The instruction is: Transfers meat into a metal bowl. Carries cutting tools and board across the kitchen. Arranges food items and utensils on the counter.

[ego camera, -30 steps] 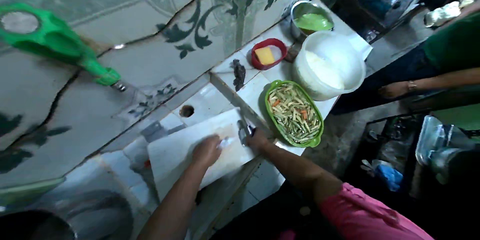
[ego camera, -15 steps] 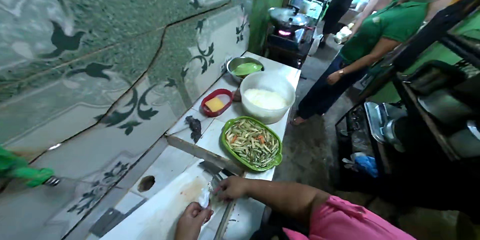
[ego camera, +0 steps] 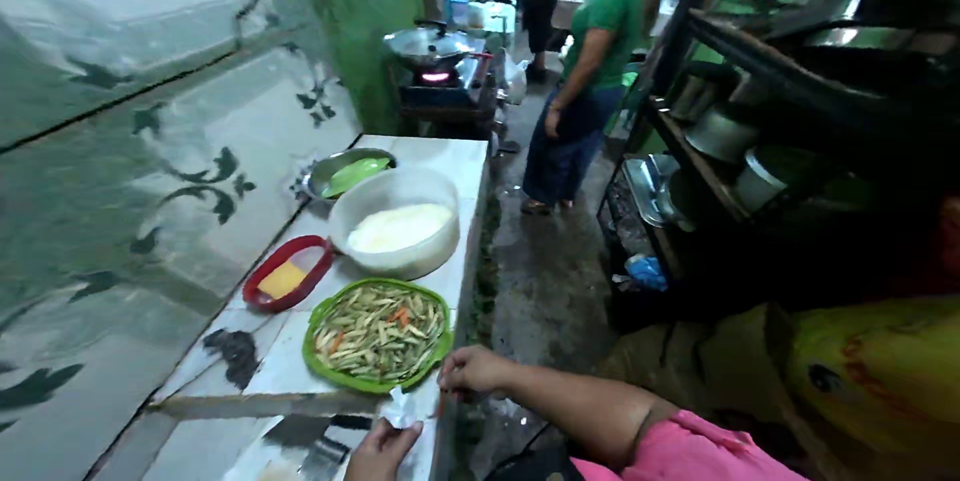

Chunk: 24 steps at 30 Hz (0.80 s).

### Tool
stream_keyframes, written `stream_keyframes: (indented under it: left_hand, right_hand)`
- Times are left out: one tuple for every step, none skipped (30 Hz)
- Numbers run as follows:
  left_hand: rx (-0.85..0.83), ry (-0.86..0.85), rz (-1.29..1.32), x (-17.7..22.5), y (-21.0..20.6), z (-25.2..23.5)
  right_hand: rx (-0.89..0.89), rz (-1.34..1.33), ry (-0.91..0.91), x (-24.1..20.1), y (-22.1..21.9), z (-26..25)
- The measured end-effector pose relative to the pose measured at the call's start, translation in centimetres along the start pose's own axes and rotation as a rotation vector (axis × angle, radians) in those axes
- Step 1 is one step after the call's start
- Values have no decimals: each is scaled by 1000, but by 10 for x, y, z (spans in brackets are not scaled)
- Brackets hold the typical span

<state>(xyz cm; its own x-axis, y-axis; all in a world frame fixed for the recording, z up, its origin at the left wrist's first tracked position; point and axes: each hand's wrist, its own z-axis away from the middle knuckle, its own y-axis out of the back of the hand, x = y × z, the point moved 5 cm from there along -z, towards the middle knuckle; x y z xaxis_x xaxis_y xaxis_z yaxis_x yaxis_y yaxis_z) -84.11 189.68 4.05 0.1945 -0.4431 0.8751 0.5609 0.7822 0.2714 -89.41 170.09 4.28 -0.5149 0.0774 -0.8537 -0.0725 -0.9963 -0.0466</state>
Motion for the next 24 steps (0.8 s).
stream_keyframes:
  left_hand:
    - [-15,2,-25,4,-14,-1]
    - [-33,-1,-44,9,-28,-1]
    - [-54,-9,-53,13,-42,-2]
    - [-84,-18,-52,16,-57,-2]
    - [-113,-29,-55,19,-72,-3]
    - [-142,-40,-64,24,-88,-3]
    - [-170,-49,-77,28,-105,-4]
    - [-197,-56,-94,33,-123,-2]
    - [-225,-65,-107,41,-143,1]
    - [-255,-75,-118,48,-165,4]
    - [-285,-83,-131,54,-186,8]
    - [-321,-97,-157,59,-207,11]
    - [-358,-109,-201,64,-226,13]
    - [-397,-122,-259,70,-245,17]
    - [-434,-148,-322,76,-264,20]
    - [-476,-186,-383,82,-284,23]
    - [-521,-232,-440,90,-304,28]
    - [-571,-285,-494,99,-324,34]
    - [-626,-345,-541,110,-345,42]
    - [-682,-423,-575,122,-366,52]
    - [-736,-520,-587,137,-387,64]
    - [-786,-613,-575,153,-407,77]
    - [-826,-701,-541,171,-425,92]
    - [-857,-787,-481,191,-441,107]
  right_hand:
    - [75,-7,19,5,28,11]
    - [146,-16,47,9,55,25]
    - [218,-34,69,13,84,40]
    - [287,-63,79,17,111,58]
    - [355,-100,84,23,136,76]
    - [411,-149,91,29,159,95]
    - [460,-192,100,34,179,115]
    - [501,-225,108,40,198,134]
    - [540,-248,116,46,214,155]
    - [578,-264,124,54,229,176]
    - [614,-268,128,61,243,197]
    - [648,-265,126,71,254,219]
    - [678,-261,120,82,264,239]
    - [702,-256,115,93,272,259]
    - [715,-249,115,103,277,278]
    - [722,-230,130,112,279,297]
    - [722,-185,159,118,278,315]
    - [712,-115,201,119,274,331]
    - [698,-37,253,119,269,343]
    - [678,33,299,117,263,353]
    - [673,80,336,112,258,361]
    - [694,101,361,107,255,371]
    - [754,100,386,100,253,383]
    - [855,99,422,92,253,401]
